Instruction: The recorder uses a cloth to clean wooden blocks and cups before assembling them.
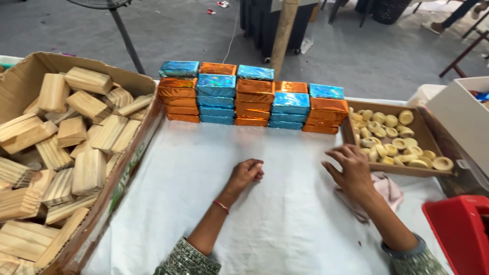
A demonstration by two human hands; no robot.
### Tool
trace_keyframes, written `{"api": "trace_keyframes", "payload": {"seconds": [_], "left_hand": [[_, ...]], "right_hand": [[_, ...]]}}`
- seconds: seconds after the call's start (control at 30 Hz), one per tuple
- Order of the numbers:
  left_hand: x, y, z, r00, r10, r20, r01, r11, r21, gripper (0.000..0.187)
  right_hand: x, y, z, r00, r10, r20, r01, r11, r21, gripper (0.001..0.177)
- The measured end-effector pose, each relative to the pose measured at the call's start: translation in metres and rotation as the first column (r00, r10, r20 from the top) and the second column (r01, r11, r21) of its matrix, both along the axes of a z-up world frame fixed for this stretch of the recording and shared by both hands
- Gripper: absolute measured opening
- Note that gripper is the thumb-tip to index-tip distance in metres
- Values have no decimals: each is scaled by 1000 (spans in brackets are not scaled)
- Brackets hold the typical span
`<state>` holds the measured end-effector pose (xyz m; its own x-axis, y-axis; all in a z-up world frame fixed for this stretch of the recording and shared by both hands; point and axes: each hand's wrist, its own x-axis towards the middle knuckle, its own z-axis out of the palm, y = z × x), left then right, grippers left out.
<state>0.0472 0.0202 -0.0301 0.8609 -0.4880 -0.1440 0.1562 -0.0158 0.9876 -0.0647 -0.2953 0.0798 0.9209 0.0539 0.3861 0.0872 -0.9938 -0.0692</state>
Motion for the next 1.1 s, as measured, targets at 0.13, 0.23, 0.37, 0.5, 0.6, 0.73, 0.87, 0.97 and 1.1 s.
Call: {"api": "trace_keyframes", "payload": {"seconds": [0.13,0.23,0.37,0.5,0.6,0.73,0.87,0.97,1.1], "left_hand": [[-4,-1,5,1000,6,27,-8,998,59,32],[-10,-3,14,997,40,65,-48,989,137,33],[-13,-4,7,985,80,154,-99,987,124,31],[-17,-6,17,968,100,228,-148,967,205,28],[-17,-7,20,963,107,246,-162,963,217,28],[-19,-2,29,966,103,238,-166,951,260,28],[-5,2,14,973,30,227,-73,980,184,28],[-10,3,15,985,3,174,-37,981,190,28],[-13,0,19,964,19,264,-85,966,243,29]], "right_hand": [[-62,-42,-14,985,-125,-122,118,991,-64,55],[-86,-33,-9,955,-212,-206,160,957,-241,73],[-95,-39,-39,970,-179,-168,180,984,-9,59],[-78,-34,-61,983,-28,-184,50,992,119,53],[-56,0,-19,987,140,-83,-116,964,241,52],[-24,25,-32,963,260,69,-269,926,265,38],[-20,38,-22,939,302,-165,-286,951,117,54],[-29,41,-15,951,252,-181,-248,968,45,61],[-23,34,-24,983,147,-114,-145,989,23,56]]}}
